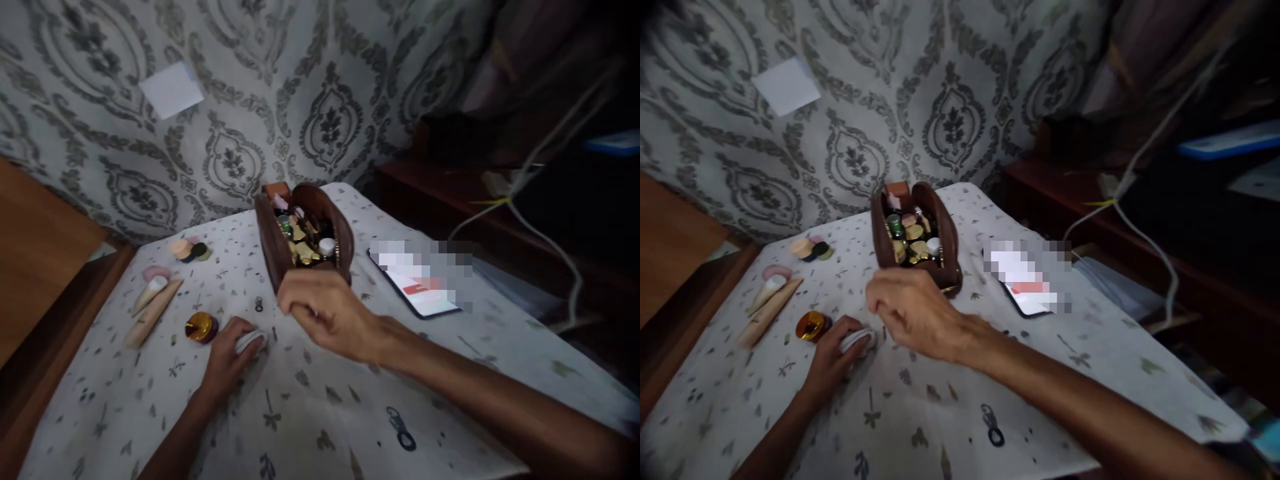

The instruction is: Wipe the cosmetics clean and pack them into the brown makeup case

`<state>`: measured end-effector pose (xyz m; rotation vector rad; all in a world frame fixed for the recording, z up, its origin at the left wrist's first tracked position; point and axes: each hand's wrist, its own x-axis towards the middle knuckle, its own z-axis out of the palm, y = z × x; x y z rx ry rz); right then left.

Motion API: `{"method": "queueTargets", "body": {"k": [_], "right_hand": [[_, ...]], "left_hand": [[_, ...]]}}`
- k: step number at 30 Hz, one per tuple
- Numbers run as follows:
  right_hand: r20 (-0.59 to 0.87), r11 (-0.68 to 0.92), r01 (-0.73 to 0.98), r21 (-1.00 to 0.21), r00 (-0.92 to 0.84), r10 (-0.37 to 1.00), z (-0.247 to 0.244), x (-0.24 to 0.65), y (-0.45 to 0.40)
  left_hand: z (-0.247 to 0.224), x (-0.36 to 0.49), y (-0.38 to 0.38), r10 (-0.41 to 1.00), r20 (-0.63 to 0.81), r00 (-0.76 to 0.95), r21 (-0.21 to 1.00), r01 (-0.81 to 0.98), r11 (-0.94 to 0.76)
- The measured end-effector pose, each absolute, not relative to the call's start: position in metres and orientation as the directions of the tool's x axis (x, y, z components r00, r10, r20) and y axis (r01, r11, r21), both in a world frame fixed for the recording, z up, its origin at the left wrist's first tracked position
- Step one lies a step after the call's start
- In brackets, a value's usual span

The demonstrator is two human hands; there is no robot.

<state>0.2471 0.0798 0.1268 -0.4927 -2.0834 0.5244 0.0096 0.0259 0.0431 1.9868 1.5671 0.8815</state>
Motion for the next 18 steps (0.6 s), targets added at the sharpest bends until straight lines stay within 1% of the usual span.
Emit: {"method": "queueTargets", "body": {"k": [1,2,3,5,6,8,9,11,13,15,16,18], "right_hand": [[0.658,0.846,0.112,-0.522,-0.578,0.482,0.115,0.240,0.075],[0.617,0.843,0.110,-0.526,-0.633,0.467,0.103,0.232,0.072],[0.581,0.832,0.118,-0.543,-0.662,0.474,0.092,0.224,0.070],[0.524,0.760,0.115,-0.639,-0.659,0.540,0.074,0.208,0.071],[0.485,0.694,0.114,-0.711,-0.635,0.602,0.068,0.200,0.072],[0.369,0.509,0.105,-0.854,-0.568,0.736,0.059,0.185,0.077],[0.295,0.403,0.095,-0.910,-0.534,0.792,0.056,0.178,0.080],[0.152,0.205,0.060,-0.977,-0.483,0.862,0.053,0.163,0.085],[0.047,0.056,0.006,-0.998,-0.454,0.890,0.049,0.147,0.089],[-0.016,-0.038,-0.041,-0.998,-0.433,0.901,0.046,0.130,0.091],[-0.026,-0.055,-0.057,-0.997,-0.422,0.906,0.044,0.122,0.092],[0.000,-0.030,-0.070,-0.997,-0.394,0.919,0.040,0.107,0.093]], "left_hand": [[0.043,0.009,0.025,0.968,0.205,0.145,0.701,0.669,-0.249],[0.043,0.009,0.025,0.968,0.208,0.143,0.705,0.664,-0.250],[0.043,0.009,0.024,0.967,0.212,0.141,0.709,0.659,-0.251],[0.043,0.007,0.022,0.965,0.223,0.135,0.713,0.652,-0.256],[0.043,0.007,0.021,0.964,0.232,0.130,0.715,0.649,-0.260],[0.043,0.006,0.018,0.959,0.258,0.114,0.718,0.641,-0.269],[0.044,0.005,0.017,0.958,0.270,0.100,0.721,0.639,-0.270],[0.046,0.003,0.016,0.955,0.291,0.059,0.725,0.637,-0.261],[0.049,0.001,0.015,0.948,0.318,0.005,0.725,0.643,-0.247],[0.053,-0.002,0.015,0.933,0.356,-0.047,0.723,0.647,-0.243],[0.055,-0.004,0.014,0.925,0.374,-0.070,0.725,0.643,-0.245],[0.059,-0.008,0.014,0.911,0.397,-0.111,0.737,0.630,-0.244]]}}
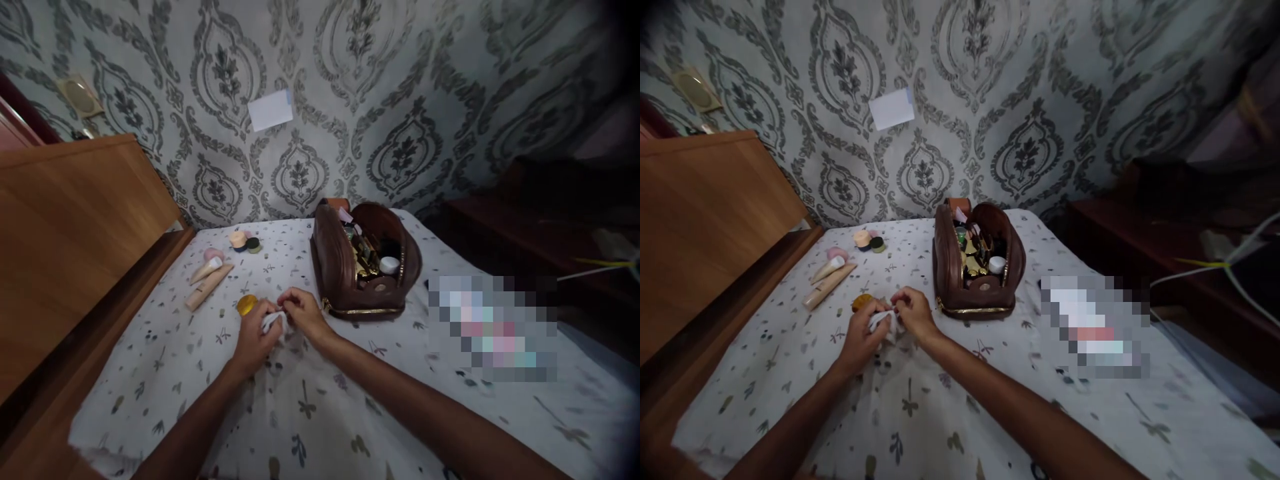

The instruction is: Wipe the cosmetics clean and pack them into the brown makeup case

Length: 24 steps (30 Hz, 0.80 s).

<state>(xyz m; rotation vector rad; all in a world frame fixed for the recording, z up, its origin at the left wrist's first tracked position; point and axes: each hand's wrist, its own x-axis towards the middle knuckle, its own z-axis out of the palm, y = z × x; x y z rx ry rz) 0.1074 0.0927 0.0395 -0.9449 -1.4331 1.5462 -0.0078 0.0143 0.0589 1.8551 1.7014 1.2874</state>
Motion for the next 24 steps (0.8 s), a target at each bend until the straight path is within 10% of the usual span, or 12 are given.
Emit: {"method": "queueTargets", "body": {"k": [6,11,15,24], "right_hand": [[0.093,0.078,-0.054,-0.995,-0.391,0.916,0.026,0.097,0.089],[0.136,0.137,-0.030,-0.990,-0.455,0.880,0.020,0.105,0.087],[0.139,0.148,-0.017,-0.989,-0.470,0.872,0.020,0.104,0.087],[0.137,0.176,0.028,-0.984,-0.509,0.850,0.022,0.105,0.085]], "left_hand": [[0.083,-0.040,0.021,0.847,0.428,-0.314,0.776,0.608,-0.167],[0.110,-0.109,0.042,0.768,0.541,-0.342,0.525,0.851,0.010],[0.119,-0.171,0.052,0.827,0.339,-0.449,0.255,0.890,0.379],[0.102,-0.197,0.062,0.865,-0.062,-0.498,0.047,0.864,0.501]]}}
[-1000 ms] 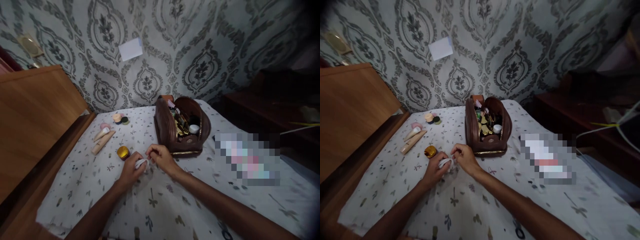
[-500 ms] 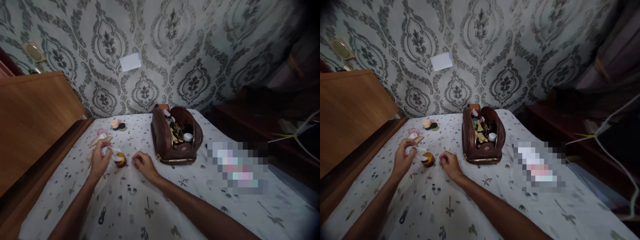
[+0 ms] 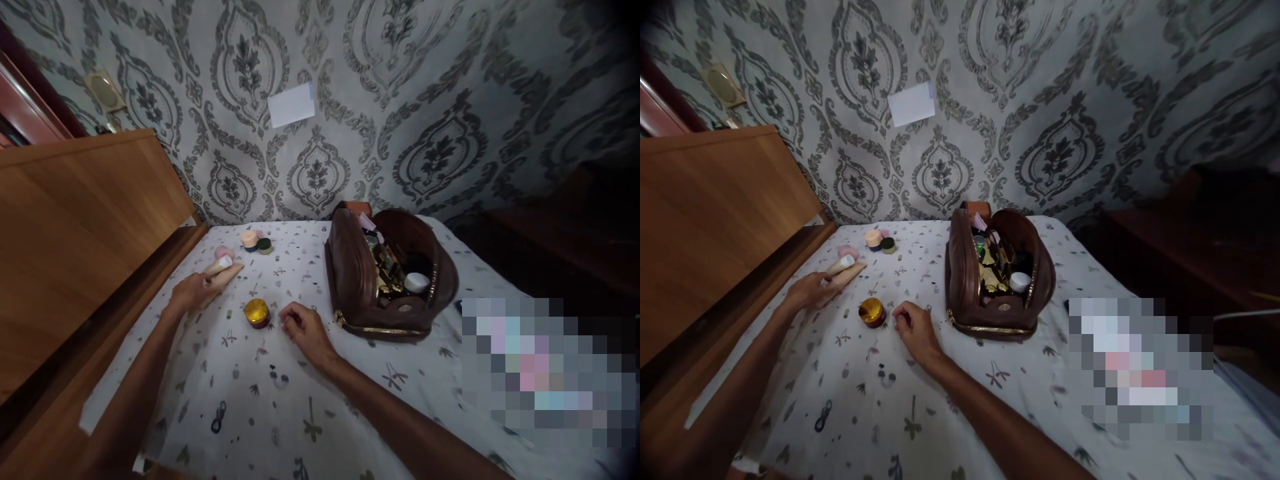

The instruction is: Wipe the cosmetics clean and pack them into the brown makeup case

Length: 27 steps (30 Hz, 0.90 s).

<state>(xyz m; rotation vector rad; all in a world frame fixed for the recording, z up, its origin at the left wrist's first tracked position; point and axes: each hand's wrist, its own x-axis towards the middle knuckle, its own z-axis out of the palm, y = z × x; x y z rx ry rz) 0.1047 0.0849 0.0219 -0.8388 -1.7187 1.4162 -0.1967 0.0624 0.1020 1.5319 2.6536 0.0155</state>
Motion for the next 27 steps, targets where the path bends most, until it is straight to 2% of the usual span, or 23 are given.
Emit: {"method": "queueTargets", "body": {"k": [4,9,12,17,21,27], "right_hand": [[0.133,0.178,0.040,-0.983,-0.511,0.850,0.022,0.105,0.085],[0.140,0.185,0.039,-0.982,-0.512,0.848,0.022,0.106,0.085],[0.150,0.197,0.036,-0.980,-0.518,0.842,0.021,0.105,0.086],[0.173,0.209,0.013,-0.978,-0.513,0.841,0.018,0.104,0.088],[0.188,0.215,-0.004,-0.977,-0.501,0.845,0.015,0.103,0.087],[0.180,0.213,0.013,-0.977,-0.487,0.855,0.015,0.103,0.086]], "left_hand": [[0.102,-0.188,0.070,0.909,-0.089,-0.406,0.018,0.912,0.409],[0.100,-0.176,0.076,0.980,-0.095,-0.175,0.129,0.974,0.187],[0.101,-0.170,0.083,0.995,-0.038,-0.094,0.164,0.982,0.099],[0.100,-0.169,0.093,0.967,0.066,-0.244,-0.003,0.970,0.245],[0.095,-0.171,0.102,0.952,0.021,-0.306,-0.134,0.942,0.307],[0.086,-0.170,0.121,0.942,0.012,-0.335,-0.225,0.917,0.329]]}}
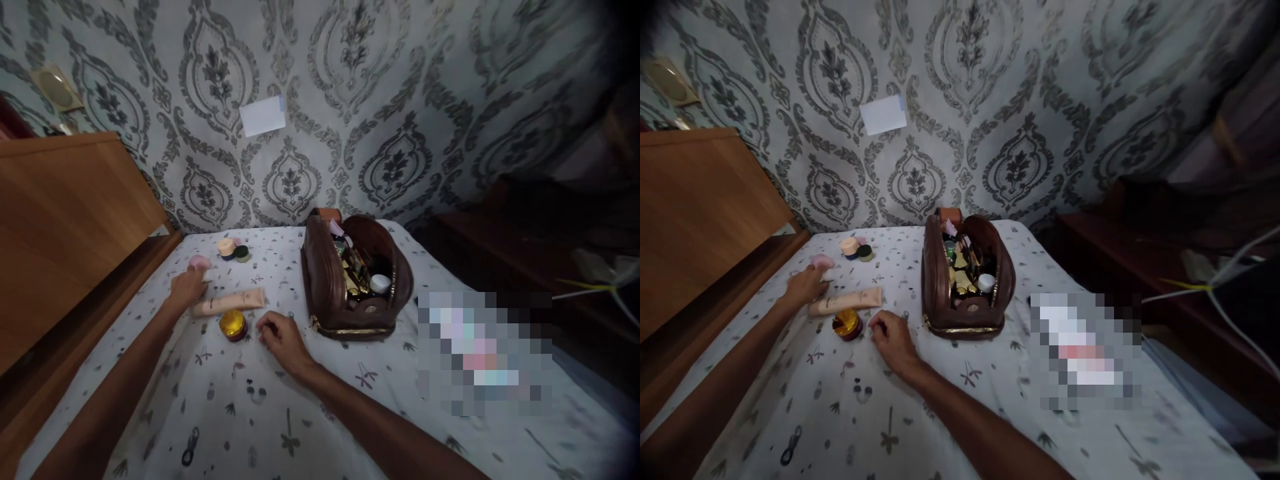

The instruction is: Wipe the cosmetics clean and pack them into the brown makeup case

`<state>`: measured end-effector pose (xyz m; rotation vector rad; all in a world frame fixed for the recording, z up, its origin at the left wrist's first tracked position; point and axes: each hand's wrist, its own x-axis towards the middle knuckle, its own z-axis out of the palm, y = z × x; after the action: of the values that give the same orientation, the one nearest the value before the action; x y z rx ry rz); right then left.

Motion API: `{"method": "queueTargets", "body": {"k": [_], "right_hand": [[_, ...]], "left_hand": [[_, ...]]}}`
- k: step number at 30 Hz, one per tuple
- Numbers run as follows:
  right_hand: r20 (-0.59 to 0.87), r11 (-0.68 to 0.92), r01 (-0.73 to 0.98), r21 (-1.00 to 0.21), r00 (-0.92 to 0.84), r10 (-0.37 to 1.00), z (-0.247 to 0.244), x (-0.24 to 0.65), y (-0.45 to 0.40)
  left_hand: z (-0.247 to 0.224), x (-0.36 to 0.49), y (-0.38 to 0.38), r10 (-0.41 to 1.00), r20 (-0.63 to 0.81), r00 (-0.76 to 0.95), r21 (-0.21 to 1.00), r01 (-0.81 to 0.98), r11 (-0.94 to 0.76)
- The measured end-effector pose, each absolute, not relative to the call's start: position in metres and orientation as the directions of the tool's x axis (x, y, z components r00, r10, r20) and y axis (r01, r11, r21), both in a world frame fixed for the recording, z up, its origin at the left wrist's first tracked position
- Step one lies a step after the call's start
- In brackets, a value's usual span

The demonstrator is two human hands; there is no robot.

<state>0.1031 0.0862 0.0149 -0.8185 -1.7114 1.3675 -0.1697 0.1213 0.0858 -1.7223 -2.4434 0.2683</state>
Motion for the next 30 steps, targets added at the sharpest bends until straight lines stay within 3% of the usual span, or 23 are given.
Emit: {"method": "queueTargets", "body": {"k": [7,9,10,12,15,18,20,22,25,30], "right_hand": [[0.175,0.202,0.005,-0.979,-0.482,0.859,0.015,0.103,0.087],[0.169,0.194,0.001,-0.981,-0.488,0.856,0.014,0.103,0.087],[0.165,0.189,-0.001,-0.982,-0.492,0.855,0.014,0.103,0.087],[0.161,0.179,-0.014,-0.984,-0.504,0.849,0.014,0.103,0.087],[0.170,0.160,-0.066,-0.985,-0.519,0.838,0.016,0.106,0.086],[0.172,0.119,-0.135,-0.984,-0.505,0.846,0.021,0.107,0.085],[0.163,0.071,-0.196,-0.978,-0.508,0.846,0.026,0.106,0.083],[0.167,0.018,-0.269,-0.963,-0.547,0.820,0.031,0.106,0.080],[0.130,-0.083,-0.295,-0.952,-0.634,0.762,0.036,0.110,0.073],[-0.052,-0.231,-0.222,-0.947,-0.606,0.794,0.035,0.132,0.059]], "left_hand": [[0.092,-0.163,0.128,0.952,0.079,-0.296,-0.243,0.920,0.306],[0.098,-0.165,0.125,0.940,0.151,-0.305,-0.196,0.923,0.331],[0.103,-0.166,0.123,0.925,0.221,-0.308,-0.126,0.932,0.340],[0.114,-0.167,0.119,0.863,0.400,-0.309,0.131,0.951,0.280],[0.131,-0.154,0.108,0.762,0.528,-0.376,0.595,0.803,-0.017],[0.138,-0.120,0.090,0.809,0.343,-0.478,0.905,0.398,-0.149],[0.133,-0.091,0.075,0.852,0.148,-0.503,0.988,0.121,-0.100],[0.123,-0.065,0.061,0.863,-0.010,-0.505,0.996,-0.081,-0.036],[0.107,-0.039,0.046,0.911,-0.101,-0.401,0.985,-0.167,0.036],[0.092,-0.029,0.038,0.971,-0.025,-0.238,0.990,-0.141,-0.009]]}}
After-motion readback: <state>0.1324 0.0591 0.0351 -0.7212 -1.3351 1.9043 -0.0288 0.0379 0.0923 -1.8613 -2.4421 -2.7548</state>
